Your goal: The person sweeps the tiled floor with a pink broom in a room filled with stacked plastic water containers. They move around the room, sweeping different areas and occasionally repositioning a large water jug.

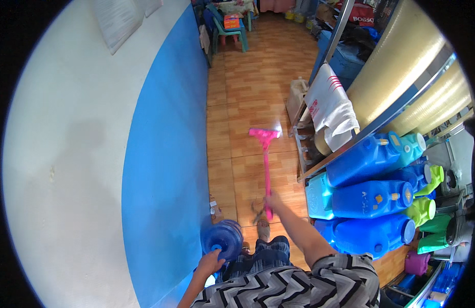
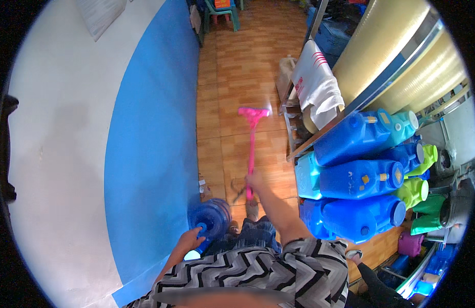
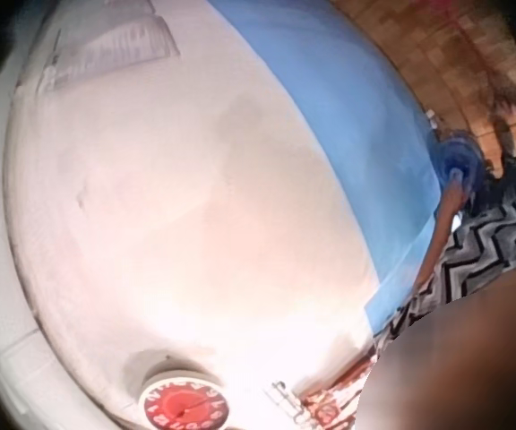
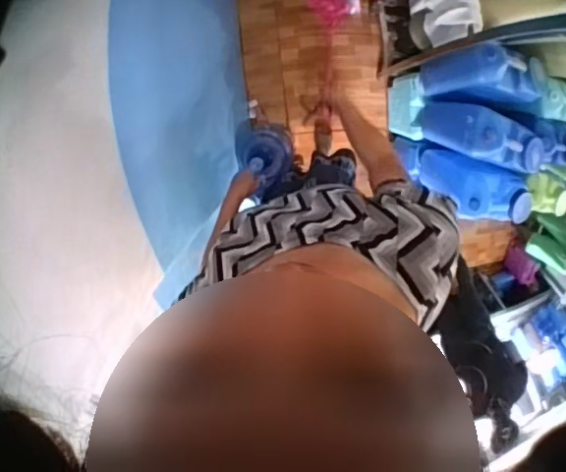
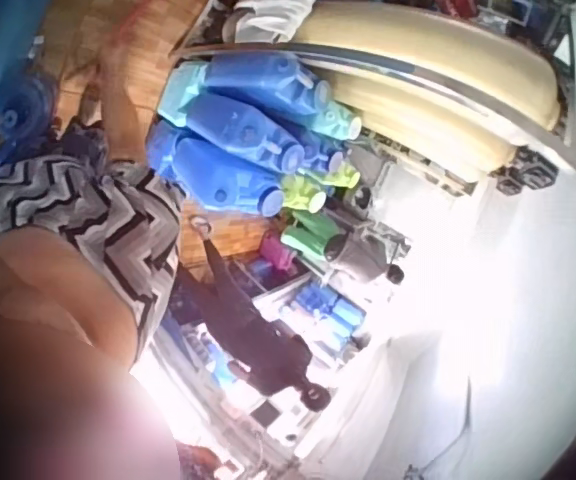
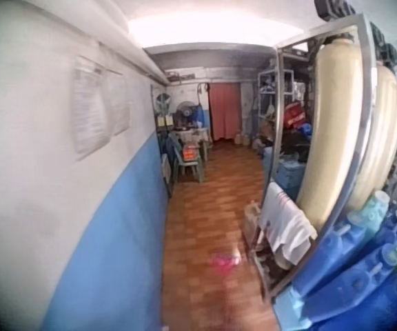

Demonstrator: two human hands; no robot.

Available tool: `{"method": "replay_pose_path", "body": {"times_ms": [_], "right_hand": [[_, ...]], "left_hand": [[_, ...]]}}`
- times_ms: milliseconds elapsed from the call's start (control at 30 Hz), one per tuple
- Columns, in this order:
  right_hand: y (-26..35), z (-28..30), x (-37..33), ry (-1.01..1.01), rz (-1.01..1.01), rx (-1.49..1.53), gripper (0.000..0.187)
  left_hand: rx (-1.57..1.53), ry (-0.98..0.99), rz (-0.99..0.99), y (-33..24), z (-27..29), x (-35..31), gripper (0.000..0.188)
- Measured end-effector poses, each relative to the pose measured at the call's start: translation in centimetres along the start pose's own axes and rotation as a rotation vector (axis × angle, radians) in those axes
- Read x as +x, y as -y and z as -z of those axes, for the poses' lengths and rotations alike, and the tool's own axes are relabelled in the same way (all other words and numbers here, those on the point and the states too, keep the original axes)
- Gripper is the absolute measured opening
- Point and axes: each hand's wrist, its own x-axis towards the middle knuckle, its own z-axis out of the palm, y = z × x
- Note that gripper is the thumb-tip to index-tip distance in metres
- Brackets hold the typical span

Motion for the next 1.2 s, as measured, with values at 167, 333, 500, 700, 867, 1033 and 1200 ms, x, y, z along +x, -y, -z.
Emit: {"method": "replay_pose_path", "body": {"times_ms": [167, 333, 500, 700, 867, 1033, 1200], "right_hand": [[-1.2, -1.3, -21.7, 0.209, -0.259, -0.027, 0.057], [5.8, 4.5, -31.1, 0.274, -0.468, 0.128, 0.069], [9.9, 7.2, -33.7, 0.167, -0.386, 0.369, 0.061], [10.6, 5.0, -37.4, 0.052, -0.279, 0.597, 0.042], [11.8, 3.6, -30.8, 0.324, -0.144, 0.726, 0.028], [12.7, 1.8, -22.2, 0.435, 0.202, 0.274, 0.086], [16.4, -2.1, -15.8, -0.104, 0.491, -0.885, 0.05]], "left_hand": [[-0.027, -0.041, -0.066, 1.6, 1.5, -1.4, 0.047], [-0.031, -0.145, -0.156, 3.8, 2.6, -2.5, 0.047], [-0.112, -0.155, -0.126, 5.4, 3.5, -3.6, 0.049], [-0.107, -0.187, -0.153, 7.6, 3.6, -5.0, 0.051], [-0.123, -0.161, -0.182, 8.0, 3.1, -5.3, 0.052], [-0.19, -0.14, -0.167, 8.0, 2.9, -5.9, 0.052], [-0.184, -0.135, -0.126, 8.5, 3.5, -7.5, 0.052]]}}
